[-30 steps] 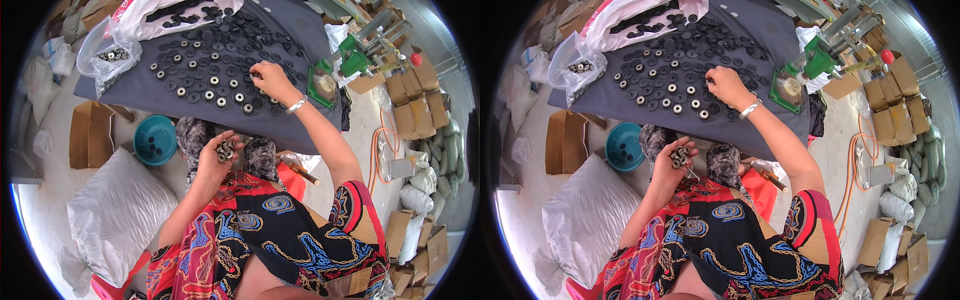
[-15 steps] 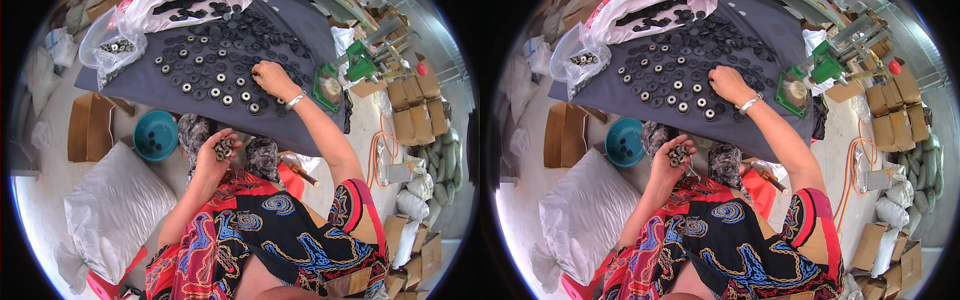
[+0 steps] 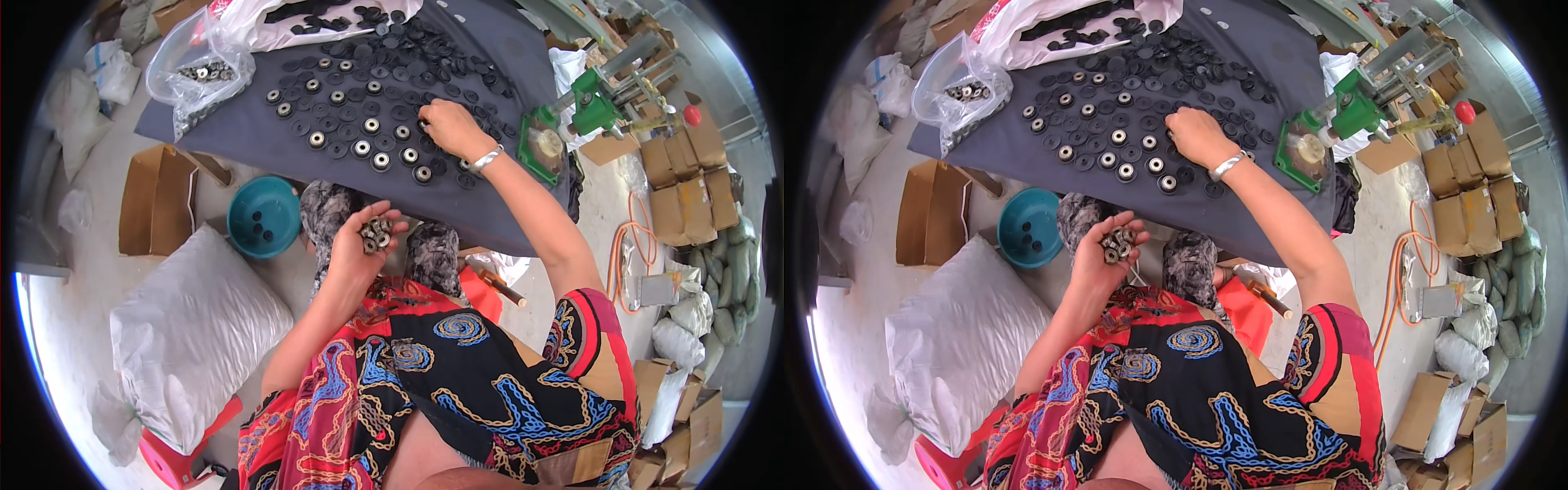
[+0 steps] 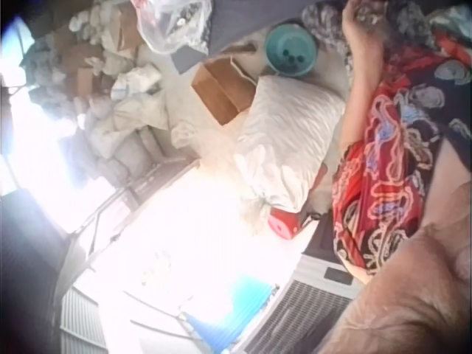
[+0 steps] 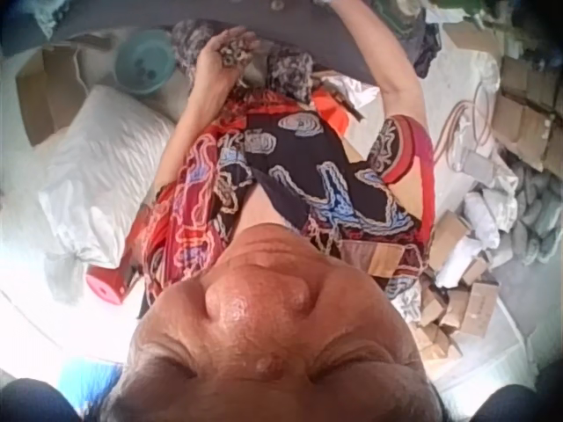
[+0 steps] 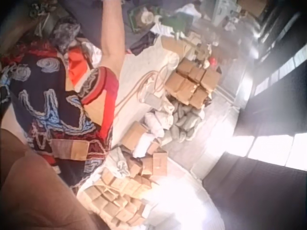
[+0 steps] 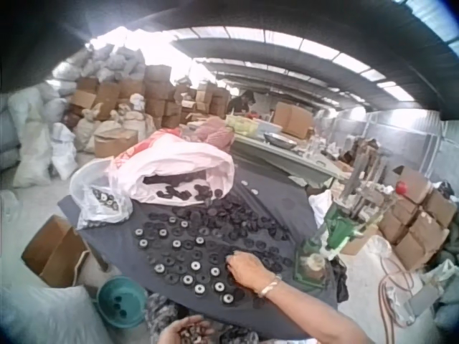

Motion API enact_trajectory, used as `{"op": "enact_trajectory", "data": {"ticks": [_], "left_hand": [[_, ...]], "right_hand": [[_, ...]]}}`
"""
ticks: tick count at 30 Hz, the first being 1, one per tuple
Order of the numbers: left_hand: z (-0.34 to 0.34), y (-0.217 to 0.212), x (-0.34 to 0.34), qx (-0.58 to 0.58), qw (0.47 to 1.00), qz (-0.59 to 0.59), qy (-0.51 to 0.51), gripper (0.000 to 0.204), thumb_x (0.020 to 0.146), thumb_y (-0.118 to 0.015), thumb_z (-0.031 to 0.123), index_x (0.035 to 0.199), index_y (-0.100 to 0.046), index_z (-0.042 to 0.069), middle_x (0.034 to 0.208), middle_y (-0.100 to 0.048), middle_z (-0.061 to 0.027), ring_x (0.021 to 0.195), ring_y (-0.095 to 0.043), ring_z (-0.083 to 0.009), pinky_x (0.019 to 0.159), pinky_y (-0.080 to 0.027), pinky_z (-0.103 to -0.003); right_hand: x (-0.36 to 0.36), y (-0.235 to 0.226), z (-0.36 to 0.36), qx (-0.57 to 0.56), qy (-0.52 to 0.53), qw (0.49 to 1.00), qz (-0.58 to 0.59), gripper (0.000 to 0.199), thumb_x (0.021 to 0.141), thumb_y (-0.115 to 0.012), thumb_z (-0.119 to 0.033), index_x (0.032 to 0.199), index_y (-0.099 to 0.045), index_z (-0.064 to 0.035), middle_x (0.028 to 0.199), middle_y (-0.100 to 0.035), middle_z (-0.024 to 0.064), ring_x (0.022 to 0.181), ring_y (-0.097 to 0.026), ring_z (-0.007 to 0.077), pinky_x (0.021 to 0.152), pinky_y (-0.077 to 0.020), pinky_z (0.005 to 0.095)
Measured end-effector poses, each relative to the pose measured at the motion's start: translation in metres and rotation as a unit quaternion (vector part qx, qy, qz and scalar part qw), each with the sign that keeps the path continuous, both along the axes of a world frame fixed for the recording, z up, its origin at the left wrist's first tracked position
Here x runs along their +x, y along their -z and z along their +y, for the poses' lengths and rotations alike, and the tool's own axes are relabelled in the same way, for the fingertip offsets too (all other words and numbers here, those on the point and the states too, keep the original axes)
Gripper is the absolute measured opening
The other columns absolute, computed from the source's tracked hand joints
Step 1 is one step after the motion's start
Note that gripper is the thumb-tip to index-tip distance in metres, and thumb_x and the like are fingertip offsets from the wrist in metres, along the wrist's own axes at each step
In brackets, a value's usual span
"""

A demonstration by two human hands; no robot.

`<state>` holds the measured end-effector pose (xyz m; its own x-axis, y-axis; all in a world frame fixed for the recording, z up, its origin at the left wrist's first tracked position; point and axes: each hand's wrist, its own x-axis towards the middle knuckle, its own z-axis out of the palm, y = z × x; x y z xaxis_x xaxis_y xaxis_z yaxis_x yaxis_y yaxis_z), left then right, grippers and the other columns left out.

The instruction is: The person sits at a workbench and assembles snap fasteners by hand. They pick up a metal stud and a black plastic washer, place them together, and press them into a green manual press tool to secure them. The person repeats this process for multiple fasteners, organizing the finished items on the table.

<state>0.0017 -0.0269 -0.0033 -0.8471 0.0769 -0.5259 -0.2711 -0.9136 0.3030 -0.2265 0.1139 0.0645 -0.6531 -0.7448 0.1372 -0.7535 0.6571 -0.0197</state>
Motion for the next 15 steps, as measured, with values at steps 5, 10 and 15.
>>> {"op": "enact_trajectory", "data": {"ticks": [5,10,15], "left_hand": [[-0.003,-0.002,0.002,0.000,1.000,-0.005,-0.022,0.036,0.099,-0.042,0.027,0.119,-0.058,0.002,0.109,-0.066,-0.0126,0.102,-0.064,-0.0342,0.067,-0.050,-0.034],[0.001,-0.005,-0.002,0.024,0.999,-0.008,-0.025,0.032,0.099,-0.043,0.025,0.115,-0.061,0.005,0.099,-0.067,-0.0064,0.089,-0.065,-0.0235,0.069,-0.049,-0.034],[0.008,-0.010,-0.001,0.030,0.999,-0.022,-0.023,0.029,0.097,-0.044,0.023,0.109,-0.064,0.005,0.095,-0.067,-0.0044,0.081,-0.063,-0.0183,0.067,-0.049,-0.032]], "right_hand": [[0.081,-0.025,-0.009,-0.095,-0.099,0.989,0.052,0.007,0.081,-0.059,-0.012,0.082,-0.063,-0.0062,0.085,-0.058,0.0113,0.081,-0.062,0.0294,0.068,-0.0534,0.0396],[0.138,-0.011,-0.006,-0.073,-0.227,0.964,-0.122,0.012,0.079,-0.066,-0.016,0.085,-0.064,-0.0055,0.085,-0.056,0.0095,0.085,-0.060,0.0280,0.072,-0.0506,0.0391],[0.140,0.002,0.005,-0.067,-0.216,0.967,-0.114,0.017,0.079,-0.068,-0.015,0.092,-0.063,-0.0047,0.088,-0.055,0.0092,0.086,-0.059,0.0280,0.072,-0.0503,0.0393]]}}
